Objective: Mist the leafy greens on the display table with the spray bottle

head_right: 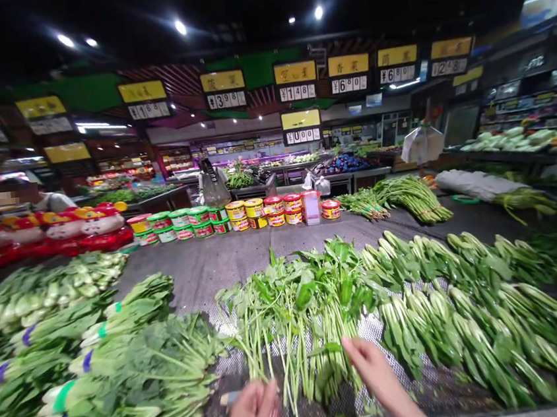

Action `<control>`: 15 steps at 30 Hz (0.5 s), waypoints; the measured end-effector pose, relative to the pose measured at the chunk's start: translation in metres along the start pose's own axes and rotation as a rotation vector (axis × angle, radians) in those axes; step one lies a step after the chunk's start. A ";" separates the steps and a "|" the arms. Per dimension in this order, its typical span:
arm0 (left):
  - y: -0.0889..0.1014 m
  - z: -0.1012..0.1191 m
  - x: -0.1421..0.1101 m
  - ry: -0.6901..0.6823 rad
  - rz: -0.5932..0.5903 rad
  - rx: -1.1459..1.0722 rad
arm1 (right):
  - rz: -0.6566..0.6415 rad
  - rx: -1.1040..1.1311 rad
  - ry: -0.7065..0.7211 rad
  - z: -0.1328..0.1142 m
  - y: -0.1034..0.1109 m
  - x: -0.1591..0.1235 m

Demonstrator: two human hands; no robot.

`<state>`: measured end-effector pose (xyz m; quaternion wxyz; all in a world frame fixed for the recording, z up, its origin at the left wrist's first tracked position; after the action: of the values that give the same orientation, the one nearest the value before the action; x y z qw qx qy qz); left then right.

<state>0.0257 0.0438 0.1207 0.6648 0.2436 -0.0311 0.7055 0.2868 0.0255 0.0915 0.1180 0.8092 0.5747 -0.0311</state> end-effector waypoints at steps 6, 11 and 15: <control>-0.036 0.129 0.116 -0.011 -0.394 -0.529 | -0.332 0.172 0.053 -0.147 0.015 0.029; -0.046 0.144 0.146 0.034 -0.508 -0.609 | -0.388 0.290 -0.001 -0.172 0.023 0.040; -0.045 0.111 0.135 0.077 -0.533 -0.563 | -0.353 0.313 -0.077 -0.138 0.018 0.044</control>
<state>0.1023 0.1325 0.2580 0.8663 0.0243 -0.1342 0.4805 0.3066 0.0917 0.2198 0.0058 0.7030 0.6904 -0.1706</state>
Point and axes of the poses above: each hand's wrist, its own x-axis towards the middle knuckle, its own y-axis out of the back of the hand, z = x × y, the point moved 6 cm from there along x, towards the middle knuckle, and after that the axes turned 12 degrees about -y, right-handed, at the moved point
